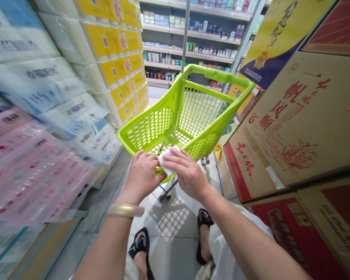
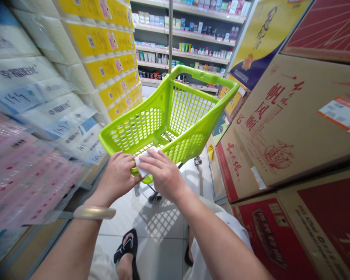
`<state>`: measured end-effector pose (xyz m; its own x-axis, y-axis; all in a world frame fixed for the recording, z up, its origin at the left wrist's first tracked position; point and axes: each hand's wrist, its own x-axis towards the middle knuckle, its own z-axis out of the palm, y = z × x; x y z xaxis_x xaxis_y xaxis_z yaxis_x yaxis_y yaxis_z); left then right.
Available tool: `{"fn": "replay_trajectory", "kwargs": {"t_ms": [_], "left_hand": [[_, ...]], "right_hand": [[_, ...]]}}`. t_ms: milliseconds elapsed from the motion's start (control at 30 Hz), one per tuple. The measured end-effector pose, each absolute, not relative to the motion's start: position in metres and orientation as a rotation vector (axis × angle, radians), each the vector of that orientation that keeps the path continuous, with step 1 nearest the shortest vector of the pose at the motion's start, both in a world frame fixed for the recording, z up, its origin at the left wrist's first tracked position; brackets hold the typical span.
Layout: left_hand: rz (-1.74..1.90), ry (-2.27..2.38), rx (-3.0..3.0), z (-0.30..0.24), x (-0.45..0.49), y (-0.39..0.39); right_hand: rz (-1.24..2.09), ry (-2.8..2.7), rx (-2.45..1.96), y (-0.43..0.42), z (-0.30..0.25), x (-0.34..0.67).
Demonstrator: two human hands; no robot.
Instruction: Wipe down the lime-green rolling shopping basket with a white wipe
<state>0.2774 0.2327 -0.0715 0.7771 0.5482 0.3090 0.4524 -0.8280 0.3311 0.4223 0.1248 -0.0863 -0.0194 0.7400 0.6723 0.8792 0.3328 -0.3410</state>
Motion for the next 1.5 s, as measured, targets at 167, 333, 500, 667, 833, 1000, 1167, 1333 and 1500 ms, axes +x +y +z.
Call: {"fn": "replay_trajectory", "kwargs": {"t_ms": [167, 333, 500, 667, 833, 1000, 1167, 1333, 1500], "left_hand": [[0.572, 0.758, 2.703, -0.072, 0.277, 0.232], [0.554, 0.76, 2.725, -0.071, 0.276, 0.233], [0.53, 0.782, 2.74, -0.071, 0.274, 0.236], [0.558, 0.753, 2.691, -0.07, 0.272, 0.236], [0.547, 0.771, 2.712, -0.069, 0.27, 0.237], [0.547, 0.782, 2.729, -0.069, 0.268, 0.238], [0.567, 0.75, 2.695, -0.069, 0.268, 0.237], [0.588, 0.767, 2.735, -0.068, 0.268, 0.237], [0.605, 0.792, 2.727, -0.069, 0.267, 0.237]], "right_hand": [[-0.348, -1.368, -1.627, 0.128, -0.085, 0.462], [-0.287, -1.576, -1.525, 0.123, -0.085, 0.435], [-0.217, -1.783, -1.431, 0.124, -0.085, 0.422], [-0.37, -1.333, -1.647, 0.126, -0.082, 0.468], [-0.284, -1.628, -1.531, 0.121, -0.084, 0.433], [-0.227, -1.784, -1.444, 0.124, -0.083, 0.425], [-0.346, -1.333, -1.62, 0.126, -0.082, 0.467], [-0.218, -1.68, -1.464, 0.123, -0.084, 0.43], [-0.231, -1.673, -1.504, 0.125, -0.083, 0.436]]}}
